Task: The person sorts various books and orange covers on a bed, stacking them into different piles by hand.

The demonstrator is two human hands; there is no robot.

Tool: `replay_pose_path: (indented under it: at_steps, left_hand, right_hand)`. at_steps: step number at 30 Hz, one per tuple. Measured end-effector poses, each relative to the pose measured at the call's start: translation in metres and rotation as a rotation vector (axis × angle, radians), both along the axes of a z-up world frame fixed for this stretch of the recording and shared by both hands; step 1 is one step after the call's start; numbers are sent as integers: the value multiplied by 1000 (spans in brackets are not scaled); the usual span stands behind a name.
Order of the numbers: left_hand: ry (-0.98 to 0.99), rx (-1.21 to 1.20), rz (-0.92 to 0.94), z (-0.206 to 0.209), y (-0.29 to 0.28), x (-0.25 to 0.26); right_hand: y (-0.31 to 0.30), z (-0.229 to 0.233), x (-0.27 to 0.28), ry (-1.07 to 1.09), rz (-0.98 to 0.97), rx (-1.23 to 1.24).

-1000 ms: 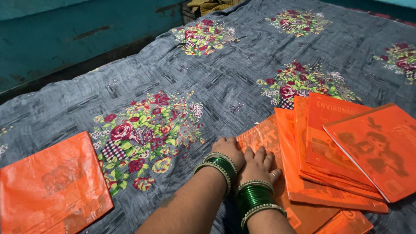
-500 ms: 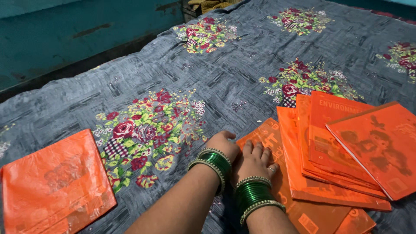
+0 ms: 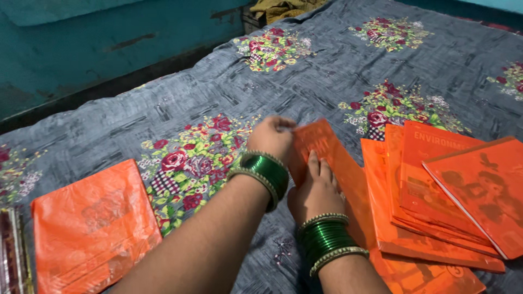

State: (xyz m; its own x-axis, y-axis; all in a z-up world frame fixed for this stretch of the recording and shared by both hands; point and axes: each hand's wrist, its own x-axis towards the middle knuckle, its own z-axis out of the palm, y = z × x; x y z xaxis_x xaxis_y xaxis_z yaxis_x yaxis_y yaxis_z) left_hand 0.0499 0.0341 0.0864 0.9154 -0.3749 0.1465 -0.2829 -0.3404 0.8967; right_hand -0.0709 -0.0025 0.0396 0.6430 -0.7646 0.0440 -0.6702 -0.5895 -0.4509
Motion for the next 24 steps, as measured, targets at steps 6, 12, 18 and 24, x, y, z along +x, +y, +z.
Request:
replay_pose_path:
  at_steps: [6,12,18,24]
  left_hand:
    - [21,-198,86,53,25,10]
    - [-111,-449,-12,78,46,2]
    - [-209,-542,-181,56,66,8]
    - [-505,-98,29,6,126,37]
  right_hand:
    - [8,18,-1,-174,37,-18]
    - [25,48,3,-313,63,113]
    - [23,28,23,-701,144,336]
    - [21,18,27,-1025,306,1327]
